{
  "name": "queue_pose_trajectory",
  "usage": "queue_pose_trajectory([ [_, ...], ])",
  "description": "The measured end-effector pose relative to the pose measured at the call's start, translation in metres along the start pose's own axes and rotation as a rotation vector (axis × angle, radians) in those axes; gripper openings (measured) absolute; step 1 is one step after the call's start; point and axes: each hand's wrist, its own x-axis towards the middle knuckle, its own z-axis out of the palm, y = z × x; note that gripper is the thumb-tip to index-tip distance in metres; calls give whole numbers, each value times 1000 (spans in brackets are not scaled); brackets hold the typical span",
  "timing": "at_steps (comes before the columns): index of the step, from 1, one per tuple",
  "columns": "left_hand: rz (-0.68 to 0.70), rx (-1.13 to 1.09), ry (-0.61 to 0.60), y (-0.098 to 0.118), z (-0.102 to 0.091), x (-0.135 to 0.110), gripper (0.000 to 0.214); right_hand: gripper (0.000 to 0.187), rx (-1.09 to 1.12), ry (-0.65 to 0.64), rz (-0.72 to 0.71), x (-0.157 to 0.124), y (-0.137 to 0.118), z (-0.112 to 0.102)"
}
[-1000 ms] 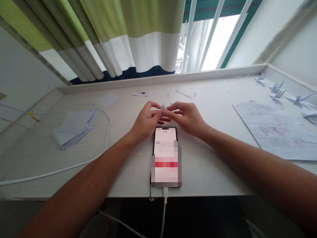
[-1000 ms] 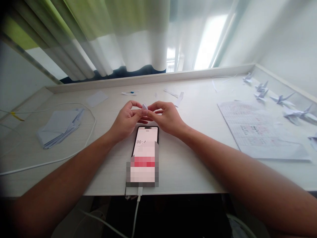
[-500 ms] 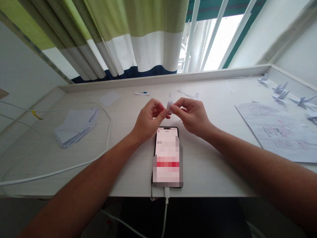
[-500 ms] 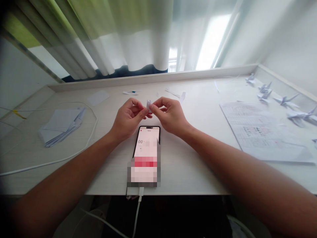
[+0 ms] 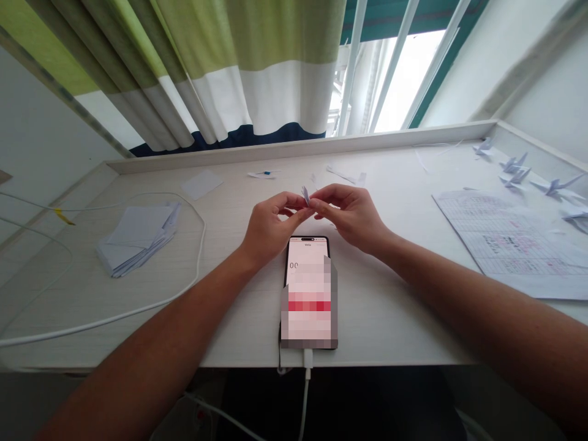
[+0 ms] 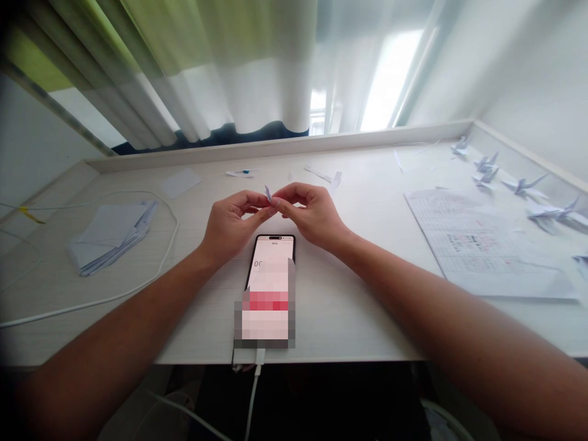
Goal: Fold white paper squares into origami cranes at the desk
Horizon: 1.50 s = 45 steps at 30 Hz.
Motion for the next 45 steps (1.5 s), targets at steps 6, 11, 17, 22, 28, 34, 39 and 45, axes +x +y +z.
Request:
queue_pose_trajectory([
  [6,-3,-18,28,-1,-2,0,24,35,-68,37,-22,0,2,-1],
  [11,-33,-104,49,-4,1,1,19,29,-97,61,-84,-1,4,0],
  [17,-20,-126,56,-3,3,2,12,26,-77,85,-94,-3,3,3],
  [22,39,56,95,3,2,1,11,27,-77,106,-104,-4,1,6],
  [28,-22,60,81,2,3,1,14,31,-102,147,-88,-3,-1,6],
  [34,-63,-35,94,0,5,1,25,41,-62,156,-54,-2,1,6],
  [39,-165,-211,82,-3,5,2,34,39,-28,162,-52,-1,3,6],
  [45,-248,-320,-31,-2,5,3,38,26,-45,134,-83,-2,1,6],
])
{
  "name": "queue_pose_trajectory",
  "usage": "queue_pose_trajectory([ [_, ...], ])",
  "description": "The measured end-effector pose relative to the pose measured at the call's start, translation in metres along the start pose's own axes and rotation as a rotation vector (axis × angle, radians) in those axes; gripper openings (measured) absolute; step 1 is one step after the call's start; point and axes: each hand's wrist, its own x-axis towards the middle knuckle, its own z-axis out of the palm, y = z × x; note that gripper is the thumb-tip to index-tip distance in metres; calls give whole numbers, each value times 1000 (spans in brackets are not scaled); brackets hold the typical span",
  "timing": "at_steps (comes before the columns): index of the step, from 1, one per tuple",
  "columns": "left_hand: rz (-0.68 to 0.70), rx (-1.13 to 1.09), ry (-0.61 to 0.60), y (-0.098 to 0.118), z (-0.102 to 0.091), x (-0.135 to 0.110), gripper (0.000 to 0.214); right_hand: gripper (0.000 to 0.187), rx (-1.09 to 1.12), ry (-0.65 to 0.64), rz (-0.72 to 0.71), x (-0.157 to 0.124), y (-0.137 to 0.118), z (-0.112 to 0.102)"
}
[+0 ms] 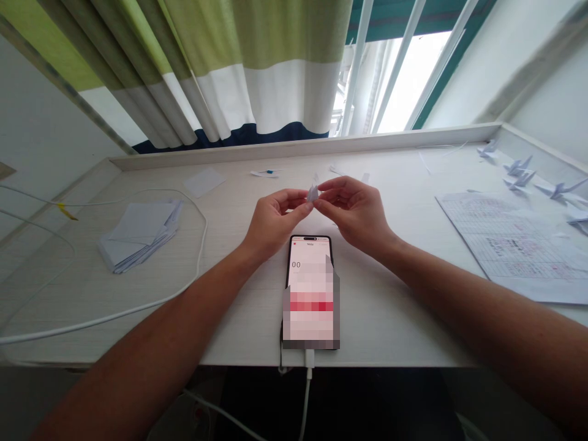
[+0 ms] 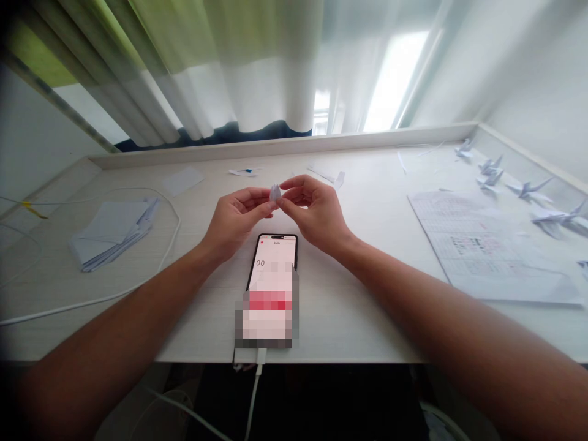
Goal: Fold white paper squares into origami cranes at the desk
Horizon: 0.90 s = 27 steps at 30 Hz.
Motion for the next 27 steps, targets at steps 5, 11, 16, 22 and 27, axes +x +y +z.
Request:
queue_pose_trajectory([
  [5,-53,-18,-67,0,1,0,39,26,-70,-45,-34,-1,0,-2],
  [11,0,80,-89,-3,-2,0,44,22,-207,-67,-132,-3,-1,-3],
  [16,8,109,-145,-4,-1,-2,44,10,-208,-28,-142,-1,-3,-4],
  [22,4,89,-127,0,-1,-3,42,5,-328,-31,-265,-1,-8,-6],
  [27,-18,9,-139,-2,0,-3,44,6,-334,-7,-209,0,-7,-6],
])
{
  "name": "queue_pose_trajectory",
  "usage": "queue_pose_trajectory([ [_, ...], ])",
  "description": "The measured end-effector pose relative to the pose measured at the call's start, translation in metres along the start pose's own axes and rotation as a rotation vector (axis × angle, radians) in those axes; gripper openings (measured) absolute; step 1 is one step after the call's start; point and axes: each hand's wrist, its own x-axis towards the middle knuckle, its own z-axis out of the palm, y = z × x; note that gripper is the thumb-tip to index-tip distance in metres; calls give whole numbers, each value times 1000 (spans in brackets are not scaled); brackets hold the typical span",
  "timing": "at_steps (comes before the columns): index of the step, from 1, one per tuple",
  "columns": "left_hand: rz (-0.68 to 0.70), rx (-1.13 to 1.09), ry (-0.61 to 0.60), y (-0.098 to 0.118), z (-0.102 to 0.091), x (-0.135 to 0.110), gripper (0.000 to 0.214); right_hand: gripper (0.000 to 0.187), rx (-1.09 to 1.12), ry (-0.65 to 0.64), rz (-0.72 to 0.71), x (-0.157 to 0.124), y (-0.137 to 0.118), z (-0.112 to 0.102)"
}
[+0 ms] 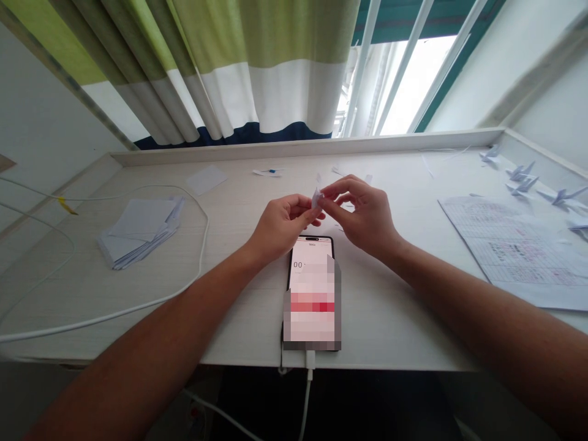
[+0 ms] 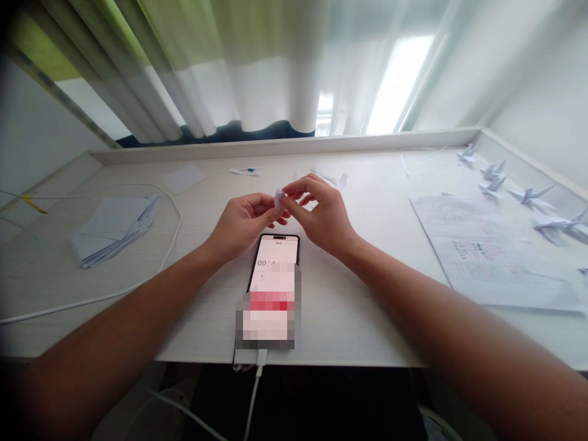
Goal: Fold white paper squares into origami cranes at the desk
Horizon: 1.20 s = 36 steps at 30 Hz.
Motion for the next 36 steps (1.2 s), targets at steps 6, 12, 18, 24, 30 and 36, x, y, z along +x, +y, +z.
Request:
queue_pose_trajectory([
  [6,-61,18,20,0,-3,2,45,5,-135,-89,-216,1,6,-3],
  [12,-66,-45,41,7,-2,1,46,11,-217,-114,-392,3,14,-4],
  [18,-110,-148,-1,15,-3,-1,43,17,-189,-134,-396,5,19,-8],
  [24,-126,-256,-77,20,-8,-2,30,20,-123,-164,-462,6,17,-13],
  [30,-69,-252,-108,15,-8,-1,36,16,-135,-130,-498,5,14,-11],
  [36,-58,-182,-130,8,-6,1,34,25,-102,-168,-426,4,10,-11],
])
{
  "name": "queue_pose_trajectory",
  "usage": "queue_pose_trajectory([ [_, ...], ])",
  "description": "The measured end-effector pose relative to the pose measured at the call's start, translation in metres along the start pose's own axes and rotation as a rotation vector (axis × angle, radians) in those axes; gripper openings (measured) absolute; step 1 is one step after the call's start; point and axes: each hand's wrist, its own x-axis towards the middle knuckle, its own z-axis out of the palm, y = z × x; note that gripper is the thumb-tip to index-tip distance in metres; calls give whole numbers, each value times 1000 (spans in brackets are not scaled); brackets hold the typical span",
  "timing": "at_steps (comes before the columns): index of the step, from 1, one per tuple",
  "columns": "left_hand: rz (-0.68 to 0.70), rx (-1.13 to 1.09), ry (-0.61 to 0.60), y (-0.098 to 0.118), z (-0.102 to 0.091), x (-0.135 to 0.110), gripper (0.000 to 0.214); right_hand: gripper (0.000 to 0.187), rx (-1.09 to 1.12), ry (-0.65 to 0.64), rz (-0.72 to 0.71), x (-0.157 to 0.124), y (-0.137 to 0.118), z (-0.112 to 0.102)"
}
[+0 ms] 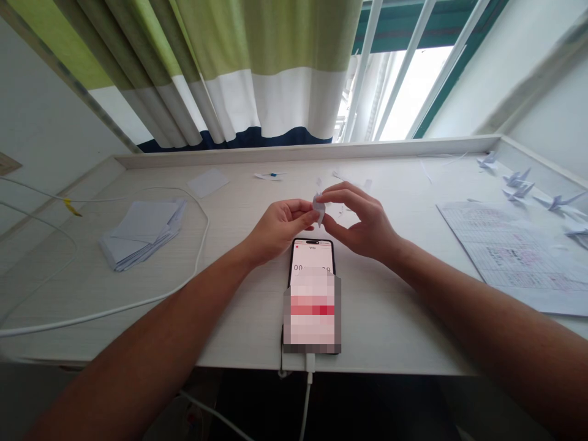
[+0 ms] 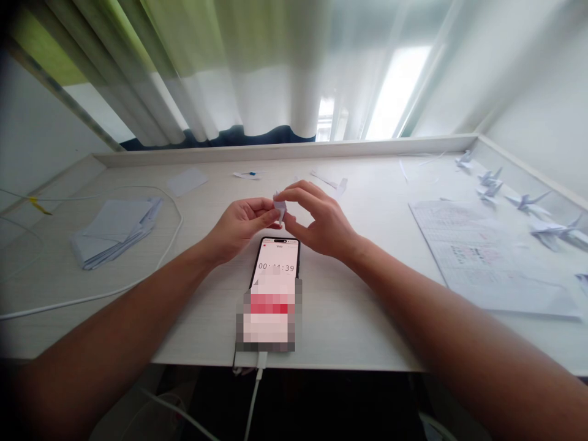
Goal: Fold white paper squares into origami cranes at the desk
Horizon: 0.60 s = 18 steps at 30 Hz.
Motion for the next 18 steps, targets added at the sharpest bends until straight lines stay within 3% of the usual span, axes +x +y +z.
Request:
queue_pose_trajectory([
  [3,20,32,-4,-3,0,-1,31,36,81,-42,51,0,-4,-1],
  [8,19,191,-6,-5,-2,-4,26,18,282,69,435,3,-7,0],
  [11,-7,259,-17,-5,-2,-4,25,14,403,28,585,7,-5,-1],
  [14,-42,230,1,-4,1,-5,26,17,506,-15,631,9,-4,-2],
  [18,-43,182,63,-3,3,-5,33,14,493,30,629,10,-6,-3],
])
